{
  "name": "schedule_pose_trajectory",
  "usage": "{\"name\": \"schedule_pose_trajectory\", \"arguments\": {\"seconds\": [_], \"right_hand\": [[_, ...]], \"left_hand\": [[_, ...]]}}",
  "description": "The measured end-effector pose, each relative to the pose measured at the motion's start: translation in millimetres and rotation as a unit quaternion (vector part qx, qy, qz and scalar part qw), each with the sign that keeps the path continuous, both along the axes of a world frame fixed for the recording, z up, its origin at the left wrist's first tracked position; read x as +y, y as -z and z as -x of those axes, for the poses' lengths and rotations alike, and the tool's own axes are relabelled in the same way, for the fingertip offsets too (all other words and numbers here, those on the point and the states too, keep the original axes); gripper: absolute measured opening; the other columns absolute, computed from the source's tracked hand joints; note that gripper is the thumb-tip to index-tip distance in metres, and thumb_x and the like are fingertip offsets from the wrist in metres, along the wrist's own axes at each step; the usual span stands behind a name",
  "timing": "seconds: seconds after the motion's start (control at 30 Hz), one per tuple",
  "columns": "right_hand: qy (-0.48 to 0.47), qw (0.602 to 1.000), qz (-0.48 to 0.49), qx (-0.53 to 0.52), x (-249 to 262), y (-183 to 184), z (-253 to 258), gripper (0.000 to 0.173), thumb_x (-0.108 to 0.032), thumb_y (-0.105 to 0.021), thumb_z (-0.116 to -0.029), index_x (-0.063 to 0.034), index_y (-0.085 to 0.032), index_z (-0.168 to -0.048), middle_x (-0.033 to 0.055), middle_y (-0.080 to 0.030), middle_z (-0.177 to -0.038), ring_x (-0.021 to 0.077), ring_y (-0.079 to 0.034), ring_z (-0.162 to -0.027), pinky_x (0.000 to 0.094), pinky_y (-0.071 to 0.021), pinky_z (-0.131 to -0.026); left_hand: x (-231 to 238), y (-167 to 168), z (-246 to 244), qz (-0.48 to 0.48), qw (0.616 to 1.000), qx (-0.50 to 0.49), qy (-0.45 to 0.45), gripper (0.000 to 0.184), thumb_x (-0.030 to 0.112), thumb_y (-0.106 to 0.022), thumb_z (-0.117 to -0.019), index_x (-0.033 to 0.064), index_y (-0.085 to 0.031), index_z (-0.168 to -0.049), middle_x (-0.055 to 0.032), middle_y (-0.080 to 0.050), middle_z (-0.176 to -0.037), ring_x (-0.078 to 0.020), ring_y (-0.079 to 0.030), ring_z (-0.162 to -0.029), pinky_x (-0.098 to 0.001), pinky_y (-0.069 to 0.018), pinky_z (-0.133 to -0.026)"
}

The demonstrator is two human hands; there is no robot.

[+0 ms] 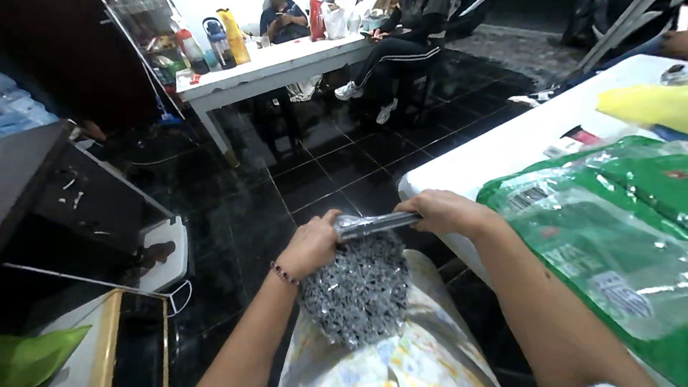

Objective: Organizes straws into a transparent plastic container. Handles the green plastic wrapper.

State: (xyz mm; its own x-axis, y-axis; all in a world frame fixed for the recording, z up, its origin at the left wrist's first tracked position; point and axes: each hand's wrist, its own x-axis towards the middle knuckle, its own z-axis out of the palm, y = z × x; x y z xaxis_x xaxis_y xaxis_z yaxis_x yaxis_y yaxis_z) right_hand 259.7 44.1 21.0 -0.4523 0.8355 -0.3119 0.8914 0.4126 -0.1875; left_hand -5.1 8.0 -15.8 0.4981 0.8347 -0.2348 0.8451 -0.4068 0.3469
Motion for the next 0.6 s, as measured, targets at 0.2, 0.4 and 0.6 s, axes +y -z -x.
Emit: {"name": "schedule_pose_trajectory", "arguments": {"seconds": [0.2, 0.4, 0.6], "right_hand": [[0.046, 0.997, 0.026, -0.059, -9.9, -18.0, 12.0, 0.031, -0.007, -0.065, -0.0971, -0.0159, -0.071, -0.126, 0.0165, -0.072, -0.11, 0.0377, -0.066, -0.105, 0.0592, -0.0501, -0.087], [0.056, 0.994, 0.043, -0.081, -19.1, -30.1, 19.5, 0.032, -0.005, -0.061, -0.0979, -0.0106, -0.068, -0.129, 0.0222, -0.069, -0.119, 0.0439, -0.063, -0.113, 0.0634, -0.0474, -0.091], [0.07, 0.993, 0.047, -0.085, -21.2, -30.6, 22.1, 0.031, -0.004, -0.061, -0.0976, -0.0095, -0.068, -0.127, 0.0221, -0.067, -0.121, 0.043, -0.063, -0.115, 0.0628, -0.0472, -0.092]], "left_hand": [[1.1, -4.9, -3.7, 0.004, 1.0, -0.003, -0.001, 0.023, 0.007, -0.058, -0.1004, 0.0031, -0.073, -0.118, -0.0159, -0.038, -0.161, -0.0432, -0.051, -0.134, -0.0589, -0.0475, -0.103], [3.1, -4.5, -2.4, 0.004, 0.999, -0.036, 0.005, 0.026, 0.002, -0.059, -0.098, 0.0072, -0.075, -0.117, -0.0191, -0.04, -0.159, -0.0438, -0.051, -0.134, -0.0588, -0.0468, -0.103], [4.5, 3.4, 1.9, -0.015, 0.997, -0.081, 0.012, 0.025, 0.0, -0.059, -0.0963, 0.0052, -0.077, -0.113, -0.0215, -0.043, -0.156, -0.0425, -0.051, -0.135, -0.0566, -0.0459, -0.106]]}}
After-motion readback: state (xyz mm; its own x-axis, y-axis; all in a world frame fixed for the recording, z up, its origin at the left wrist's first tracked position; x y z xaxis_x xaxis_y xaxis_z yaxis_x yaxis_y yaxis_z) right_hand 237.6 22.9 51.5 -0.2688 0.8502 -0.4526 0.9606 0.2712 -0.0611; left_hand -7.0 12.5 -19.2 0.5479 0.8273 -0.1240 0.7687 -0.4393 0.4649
